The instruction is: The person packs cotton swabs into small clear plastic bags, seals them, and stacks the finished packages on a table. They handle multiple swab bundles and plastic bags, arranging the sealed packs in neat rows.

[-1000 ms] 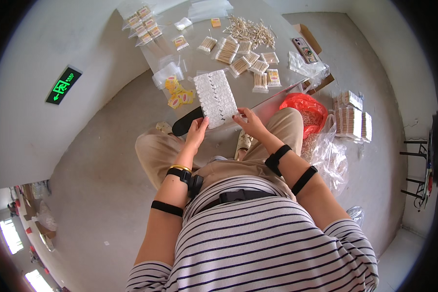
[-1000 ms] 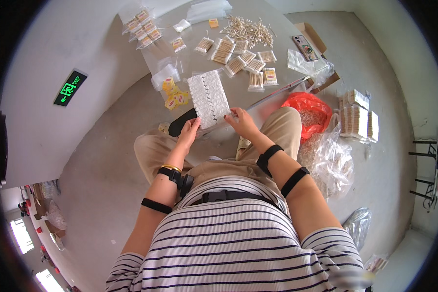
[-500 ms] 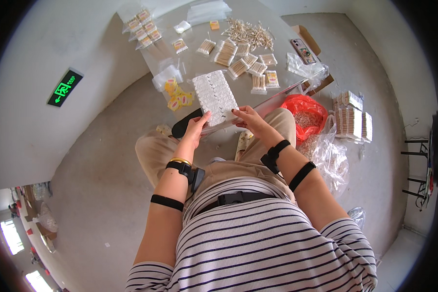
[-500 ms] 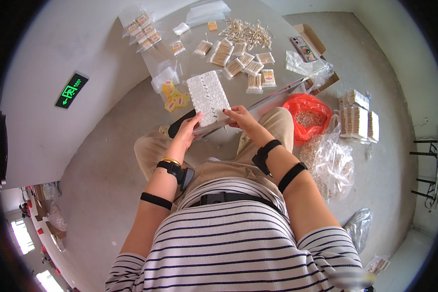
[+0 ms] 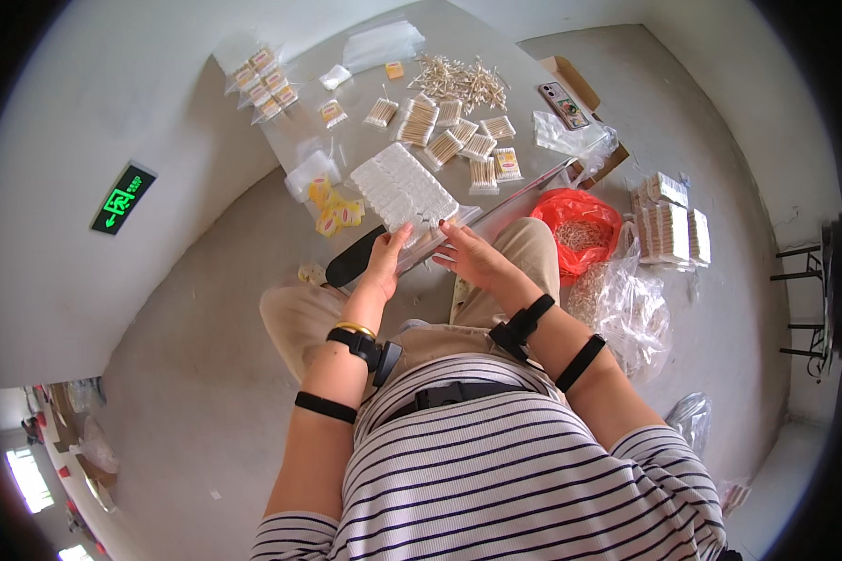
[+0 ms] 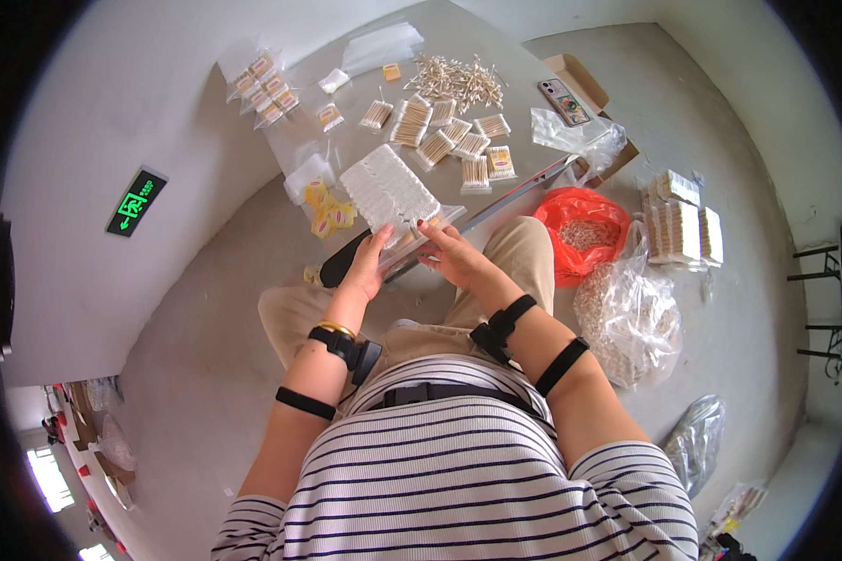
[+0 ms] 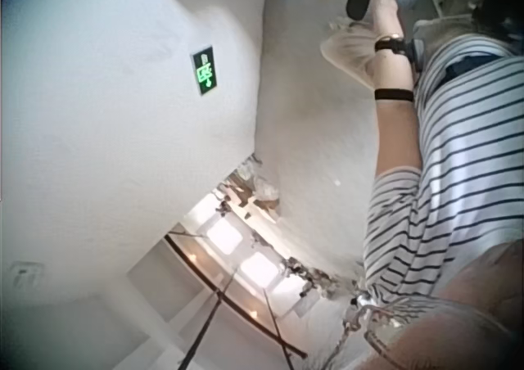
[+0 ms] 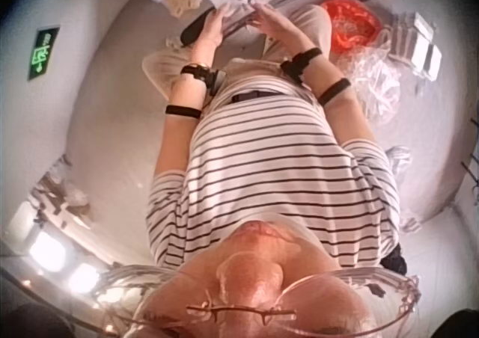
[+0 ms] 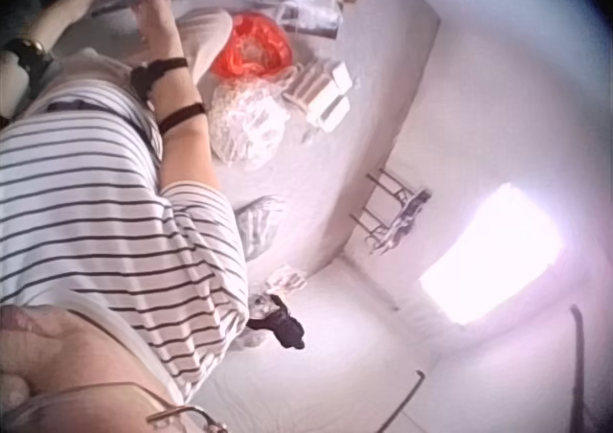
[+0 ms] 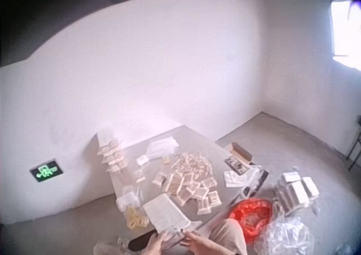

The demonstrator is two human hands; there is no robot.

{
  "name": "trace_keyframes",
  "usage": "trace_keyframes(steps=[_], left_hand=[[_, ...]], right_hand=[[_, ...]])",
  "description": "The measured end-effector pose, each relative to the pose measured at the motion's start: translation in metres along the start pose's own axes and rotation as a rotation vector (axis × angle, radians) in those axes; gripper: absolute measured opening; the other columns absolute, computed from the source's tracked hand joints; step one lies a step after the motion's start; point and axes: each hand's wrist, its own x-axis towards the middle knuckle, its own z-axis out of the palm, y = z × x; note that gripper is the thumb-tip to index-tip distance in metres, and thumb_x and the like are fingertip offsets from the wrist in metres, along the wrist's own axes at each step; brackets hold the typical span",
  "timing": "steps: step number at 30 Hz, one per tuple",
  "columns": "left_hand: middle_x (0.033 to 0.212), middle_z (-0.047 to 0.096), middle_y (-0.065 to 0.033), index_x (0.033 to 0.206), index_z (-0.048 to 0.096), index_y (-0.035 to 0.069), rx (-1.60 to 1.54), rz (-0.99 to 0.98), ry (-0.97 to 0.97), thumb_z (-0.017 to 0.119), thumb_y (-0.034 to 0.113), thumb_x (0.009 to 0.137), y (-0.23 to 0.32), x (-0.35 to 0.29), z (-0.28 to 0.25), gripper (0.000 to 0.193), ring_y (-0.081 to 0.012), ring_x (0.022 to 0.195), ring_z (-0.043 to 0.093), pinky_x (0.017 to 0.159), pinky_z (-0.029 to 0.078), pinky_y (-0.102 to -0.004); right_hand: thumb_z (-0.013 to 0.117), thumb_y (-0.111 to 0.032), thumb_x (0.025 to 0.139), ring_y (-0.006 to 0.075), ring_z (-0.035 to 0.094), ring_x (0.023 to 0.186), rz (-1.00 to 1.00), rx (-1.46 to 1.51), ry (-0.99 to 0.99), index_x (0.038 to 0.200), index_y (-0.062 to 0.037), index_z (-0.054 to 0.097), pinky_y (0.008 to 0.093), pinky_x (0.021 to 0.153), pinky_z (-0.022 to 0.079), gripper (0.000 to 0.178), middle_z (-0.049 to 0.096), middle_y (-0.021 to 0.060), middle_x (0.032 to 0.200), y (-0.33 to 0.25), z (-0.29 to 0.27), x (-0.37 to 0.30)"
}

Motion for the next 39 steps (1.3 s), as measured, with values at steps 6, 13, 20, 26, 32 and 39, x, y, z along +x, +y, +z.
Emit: trace_keyframes(steps=[6, 13, 20, 26, 32, 39], left_hand=[[0.144, 0.044, -0.0151, 0.149, 0.022, -0.001, 0.106, 0.371, 0.027, 0.083, 0.036, 0.085, 0.04, -0.046, 0.045, 0.095, -0.0221, 0.133, 0.045, 0.113, 0.037, -0.0393], [0.148, 0.038, -0.0118, 0.15, 0.019, 0.003, 0.236, 0.65, -0.034, 0.084, 0.024, 0.082, 0.098, -0.089, 0.068, 0.097, -0.0221, 0.136, 0.043, 0.116, 0.034, -0.0401], [0.151, 0.041, -0.0091, 0.155, 0.025, 0.009, 0.028, 0.756, -0.054, 0.085, 0.02, 0.082, 0.155, -0.13, 0.083, 0.095, -0.0217, 0.139, 0.042, 0.117, 0.034, -0.0417], [0.151, 0.04, -0.0094, 0.156, 0.024, 0.009, 0.01, 0.863, -0.015, 0.084, 0.018, 0.083, 0.16, -0.154, 0.091, 0.095, -0.0231, 0.139, 0.043, 0.117, 0.034, -0.0427], [0.151, 0.041, -0.0097, 0.155, 0.025, 0.008, -0.034, 0.911, 0.001, 0.08, 0.016, 0.084, 0.165, -0.179, 0.105, 0.09, -0.0241, 0.138, 0.044, 0.117, 0.034, -0.0435], [0.151, 0.042, -0.0111, 0.156, 0.025, 0.004, -0.013, 1.006, 0.036, 0.078, 0.024, 0.086, 0.167, -0.205, 0.108, 0.09, -0.0252, 0.138, 0.044, 0.117, 0.034, -0.0446]], right_hand=[[0.074, -0.037, 0.094, 0.0208, 0.043, 0.139, -0.177, -0.011, -0.061, 0.151, -0.0135, 0.036, 0.0441, 0.116, 0.033, 0.073, 0.047, 0.0037, 0.149, -0.032, 0.06, -0.028], [0.076, -0.021, 0.09, 0.0207, 0.043, 0.14, -0.416, 0.025, -0.325, 0.156, -0.0083, 0.028, 0.039, 0.117, 0.033, 0.082, 0.047, 0.0057, 0.149, -0.071, 0.11, -0.045], [0.078, -0.014, 0.086, 0.0206, 0.045, 0.139, -0.464, 0.034, -0.452, 0.154, -0.004, 0.032, 0.0386, 0.118, 0.033, 0.083, 0.05, 0.0078, 0.148, -0.093, 0.147, -0.071], [0.08, -0.013, 0.085, 0.0215, 0.049, 0.137, -0.422, 0.014, -0.506, 0.154, -0.0038, 0.031, 0.0391, 0.117, 0.036, 0.086, 0.05, 0.0092, 0.147, -0.104, 0.165, -0.094], [0.079, -0.013, 0.086, 0.0232, 0.043, 0.141, -0.483, 0.031, -0.598, 0.157, -0.0044, 0.023, 0.0396, 0.118, 0.035, 0.091, 0.045, 0.0108, 0.151, -0.108, 0.175, -0.102], [0.078, -0.016, 0.087, 0.0252, 0.035, 0.146, -0.582, 0.086, -0.612, 0.16, -0.0072, 0.018, 0.0439, 0.12, 0.028, 0.095, 0.037, 0.0122, 0.156, -0.107, 0.186, -0.119]])
